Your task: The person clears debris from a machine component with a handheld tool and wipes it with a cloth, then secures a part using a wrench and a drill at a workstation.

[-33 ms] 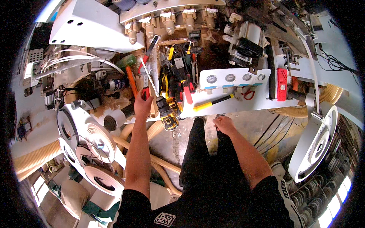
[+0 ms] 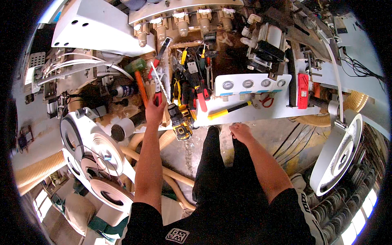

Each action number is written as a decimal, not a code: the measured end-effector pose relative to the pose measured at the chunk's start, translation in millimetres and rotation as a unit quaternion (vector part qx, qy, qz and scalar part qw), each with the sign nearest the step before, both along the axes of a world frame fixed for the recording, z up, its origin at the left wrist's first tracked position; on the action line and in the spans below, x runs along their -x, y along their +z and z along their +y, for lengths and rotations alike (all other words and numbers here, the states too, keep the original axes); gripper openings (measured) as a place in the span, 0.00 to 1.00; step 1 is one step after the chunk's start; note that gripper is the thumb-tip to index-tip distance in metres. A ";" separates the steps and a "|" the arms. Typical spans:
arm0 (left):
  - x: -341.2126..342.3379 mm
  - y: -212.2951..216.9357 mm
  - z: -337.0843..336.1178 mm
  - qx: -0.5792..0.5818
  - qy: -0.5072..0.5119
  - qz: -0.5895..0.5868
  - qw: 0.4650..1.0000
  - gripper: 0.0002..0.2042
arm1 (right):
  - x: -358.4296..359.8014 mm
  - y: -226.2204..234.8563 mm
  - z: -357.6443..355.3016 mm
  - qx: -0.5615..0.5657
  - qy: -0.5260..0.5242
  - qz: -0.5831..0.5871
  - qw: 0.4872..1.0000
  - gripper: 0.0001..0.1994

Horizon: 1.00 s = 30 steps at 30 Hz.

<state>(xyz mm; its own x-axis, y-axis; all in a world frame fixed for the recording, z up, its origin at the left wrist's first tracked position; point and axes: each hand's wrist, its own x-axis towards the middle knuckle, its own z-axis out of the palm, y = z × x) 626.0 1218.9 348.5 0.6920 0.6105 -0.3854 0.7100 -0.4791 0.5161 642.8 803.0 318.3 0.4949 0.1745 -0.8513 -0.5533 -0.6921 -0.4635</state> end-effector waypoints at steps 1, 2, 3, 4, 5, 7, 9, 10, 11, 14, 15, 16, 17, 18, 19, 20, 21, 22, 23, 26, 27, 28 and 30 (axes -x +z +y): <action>-2.5 -8.8 -1.9 -0.018 -0.016 0.005 1.000 0.28 | -6.0 -9.4 -1.6 0.011 -0.005 0.019 1.000 0.20; -2.8 -16.1 -2.9 -0.037 -0.030 0.011 0.999 0.28 | -15.7 -21.4 -0.3 0.020 -0.008 0.039 0.999 0.20; 1.5 -25.4 -4.7 -0.055 -0.045 0.019 0.997 0.28 | -21.7 -31.5 -1.6 0.030 -0.012 0.062 0.998 0.20; 8.9 -30.9 -5.3 -0.063 -0.062 -0.005 0.996 0.24 | -28.7 -32.3 4.8 0.035 -0.063 0.073 0.995 0.20; 21.9 -33.8 -7.2 -0.067 -0.073 -0.031 0.995 0.23 | -34.6 -33.8 13.6 0.038 -0.111 0.084 0.990 0.20; 43.0 -29.1 -14.5 -0.077 -0.102 -0.090 0.988 0.21 | -46.7 -39.4 27.2 0.056 -0.181 0.097 0.977 0.21; 63.8 -9.8 -31.4 0.047 0.006 -0.110 0.993 0.17 | -53.6 -46.8 34.3 0.082 -0.219 0.108 0.966 0.21; 71.9 8.7 -41.1 0.113 0.064 -0.098 0.987 0.16 | -54.7 -51.1 34.6 0.083 -0.250 0.115 0.958 0.21; 85.2 16.2 -47.2 0.092 0.046 -0.060 0.993 0.16 | -55.8 -56.8 33.2 0.083 -0.278 0.122 0.949 0.21; 134.5 7.7 -65.5 0.099 0.078 -0.081 0.989 0.15 | -60.7 -77.0 48.9 0.112 -0.360 0.104 0.920 0.23; 140.2 8.8 -68.1 0.150 0.121 -0.082 0.978 0.15 | -58.9 -79.5 46.8 0.117 -0.348 0.104 0.924 0.22; 132.8 13.7 -63.2 0.138 0.123 -0.075 0.980 0.15 | -58.1 -74.8 48.2 0.118 -0.343 0.098 0.927 0.20; 119.5 14.4 -54.8 0.126 0.122 -0.068 0.982 0.15 | -56.5 -69.3 47.6 0.120 -0.341 0.092 0.928 0.19; 101.3 13.4 -45.1 0.117 0.119 -0.062 0.984 0.15 | -53.4 -64.3 42.3 0.109 -0.351 0.083 0.926 0.19; 85.5 -0.4 -29.2 0.068 0.103 -0.130 0.984 0.14 | -51.6 -60.1 39.2 0.096 -0.355 0.074 0.927 0.20; 61.6 -12.3 -12.0 0.076 0.117 -0.148 0.979 0.14 | -46.6 -56.2 35.1 0.085 -0.361 0.064 0.926 0.20; 21.4 -3.7 6.7 0.032 0.068 -0.093 0.993 0.14 | -39.9 -50.0 29.9 0.082 -0.349 0.051 0.932 0.20; -7.1 -10.5 24.6 -0.062 0.010 -0.164 0.984 0.13 | -36.3 -41.0 28.8 0.076 -0.331 0.037 0.940 0.20; -30.5 -21.1 44.7 -0.101 0.004 -0.167 0.981 0.13 | -31.5 -34.4 28.8 0.067 -0.308 0.024 0.949 0.20; -102.4 -53.6 82.5 -0.174 -0.096 -0.049 0.979 0.11 | -3.5 -26.9 -3.1 0.017 -0.261 0.055 0.964 0.15; -116.5 -69.2 91.9 -0.186 -0.121 0.001 0.975 0.10 | 5.8 -14.4 -3.1 0.013 -0.257 0.055 0.965 0.15; -127.1 -88.5 100.1 -0.197 -0.146 0.050 0.968 0.09 | 12.5 -4.7 -6.2 0.004 -0.245 0.054 0.968 0.15; -141.6 -119.7 112.6 -0.219 -0.151 0.123 0.956 0.09 | 24.2 13.5 -14.1 0.017 -0.217 0.044 0.975 0.14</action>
<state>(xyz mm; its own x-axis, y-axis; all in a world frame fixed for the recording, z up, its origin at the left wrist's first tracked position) 767.7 1331.5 228.8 0.7828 0.5379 -0.3129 0.5802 -0.8127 0.0544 618.6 789.0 331.9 0.4407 -0.0648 -0.8953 -0.8340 -0.3984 -0.3817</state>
